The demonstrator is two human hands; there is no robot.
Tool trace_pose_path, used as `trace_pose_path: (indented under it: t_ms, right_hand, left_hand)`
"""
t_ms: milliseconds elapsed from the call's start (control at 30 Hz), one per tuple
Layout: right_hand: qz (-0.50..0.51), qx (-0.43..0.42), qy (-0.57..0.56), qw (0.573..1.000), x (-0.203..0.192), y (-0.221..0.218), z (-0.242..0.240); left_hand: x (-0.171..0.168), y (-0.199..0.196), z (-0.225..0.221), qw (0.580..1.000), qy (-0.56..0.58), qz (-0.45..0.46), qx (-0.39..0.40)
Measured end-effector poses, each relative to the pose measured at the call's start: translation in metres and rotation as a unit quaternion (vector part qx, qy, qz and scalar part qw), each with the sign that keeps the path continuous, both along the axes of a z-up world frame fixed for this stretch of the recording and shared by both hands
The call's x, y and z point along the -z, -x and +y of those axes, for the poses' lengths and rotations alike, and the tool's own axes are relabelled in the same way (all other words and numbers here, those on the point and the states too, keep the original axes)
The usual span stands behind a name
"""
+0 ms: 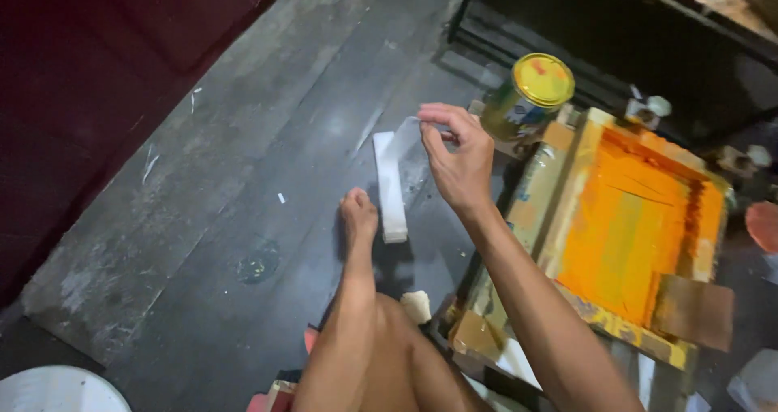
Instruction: Manual screen printing of orange ink onto white strips using a jig and squeegee.
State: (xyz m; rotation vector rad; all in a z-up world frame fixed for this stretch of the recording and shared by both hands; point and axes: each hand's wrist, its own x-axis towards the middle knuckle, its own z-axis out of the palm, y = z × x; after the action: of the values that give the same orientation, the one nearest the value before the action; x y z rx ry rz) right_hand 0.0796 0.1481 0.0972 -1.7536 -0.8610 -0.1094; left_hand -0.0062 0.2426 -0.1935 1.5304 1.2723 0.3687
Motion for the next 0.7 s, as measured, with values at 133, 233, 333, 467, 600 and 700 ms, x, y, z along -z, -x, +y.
trace_pose_path:
  t_ms: [133,233,333,467,600,700]
  right_hand:
    - [-0.042,-0.013,0.049,0.998,0.067,0.009,-0.001]
    - [-0.031,-0.034,0.112,0.993,0.124,0.016,-0.012]
    - [0.077,-0.049,0.189,0.978,0.164,0.023,-0.026]
    - [0.129,-0.052,0.287,0.948,0.170,0.032,-0.035]
    - [0.151,-0.055,0.343,0.926,0.164,0.036,-0.041]
    - [0.162,-0.047,0.391,0.905,0.183,0.034,-0.051]
  left_hand:
    - [0.061,-0.018,0.010,0.997,0.062,0.036,-0.001]
    - [0.031,-0.014,0.006,0.999,0.030,-0.017,-0.006]
    - [0.005,-0.005,0.003,0.999,0.029,-0.024,0.003]
    - [0.010,-0.009,0.004,0.999,0.031,0.024,0.034]
    - [-0.011,-0.003,0.003,0.999,0.032,0.004,0.040]
    - [-0.017,0.001,0.003,0.997,0.042,0.021,0.054]
